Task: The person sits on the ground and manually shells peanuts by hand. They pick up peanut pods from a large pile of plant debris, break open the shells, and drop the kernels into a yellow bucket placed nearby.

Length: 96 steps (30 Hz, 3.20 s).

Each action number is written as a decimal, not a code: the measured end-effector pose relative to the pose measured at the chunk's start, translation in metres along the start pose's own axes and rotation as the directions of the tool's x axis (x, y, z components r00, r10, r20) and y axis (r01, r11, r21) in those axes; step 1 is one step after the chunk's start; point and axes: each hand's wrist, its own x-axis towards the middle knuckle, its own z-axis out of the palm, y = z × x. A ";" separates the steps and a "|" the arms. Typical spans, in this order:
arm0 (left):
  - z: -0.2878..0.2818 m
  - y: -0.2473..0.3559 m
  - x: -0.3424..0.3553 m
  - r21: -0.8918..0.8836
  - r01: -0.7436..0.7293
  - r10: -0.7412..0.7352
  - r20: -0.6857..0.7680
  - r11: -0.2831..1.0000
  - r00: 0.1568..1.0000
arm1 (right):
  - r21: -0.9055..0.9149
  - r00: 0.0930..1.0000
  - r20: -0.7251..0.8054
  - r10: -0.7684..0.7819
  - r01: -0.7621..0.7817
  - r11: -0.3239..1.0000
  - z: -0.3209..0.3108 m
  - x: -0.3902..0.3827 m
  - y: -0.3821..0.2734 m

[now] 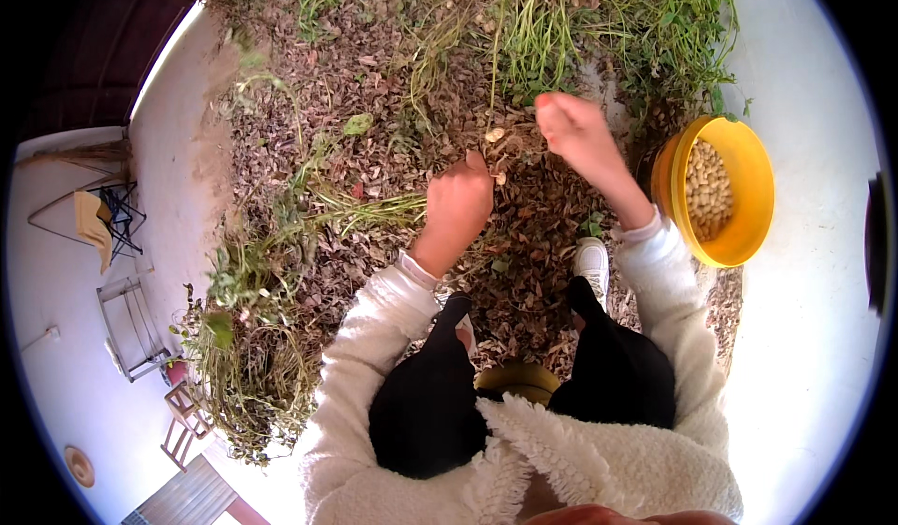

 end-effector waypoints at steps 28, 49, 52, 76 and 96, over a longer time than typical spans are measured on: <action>-0.007 -0.011 -0.001 -0.017 0.129 -0.127 0.066 0.992 0.990 | 0.156 0.937 0.236 0.257 -0.297 0.942 0.032 -0.036 0.033; -0.047 -0.048 -0.012 -0.125 0.070 -0.083 -0.101 0.990 0.991 | -0.743 0.684 -0.619 -0.387 -0.348 0.572 -0.126 -0.140 -0.017; -0.072 -0.051 -0.032 -0.167 -0.004 -0.027 -0.181 0.986 0.983 | -0.728 0.651 -0.686 -0.324 -0.615 0.304 -0.192 -0.174 0.001; -0.146 -0.339 -0.571 0.326 0.940 -0.995 -0.013 -0.095 -0.096 | -0.397 0.899 -0.419 0.129 -0.310 0.864 -0.048 0.152 0.038; -0.048 -0.027 0.061 -0.349 0.290 -0.097 0.479 0.891 0.873 | -0.673 0.959 0.141 -0.244 0.274 0.687 0.099 -0.065 0.075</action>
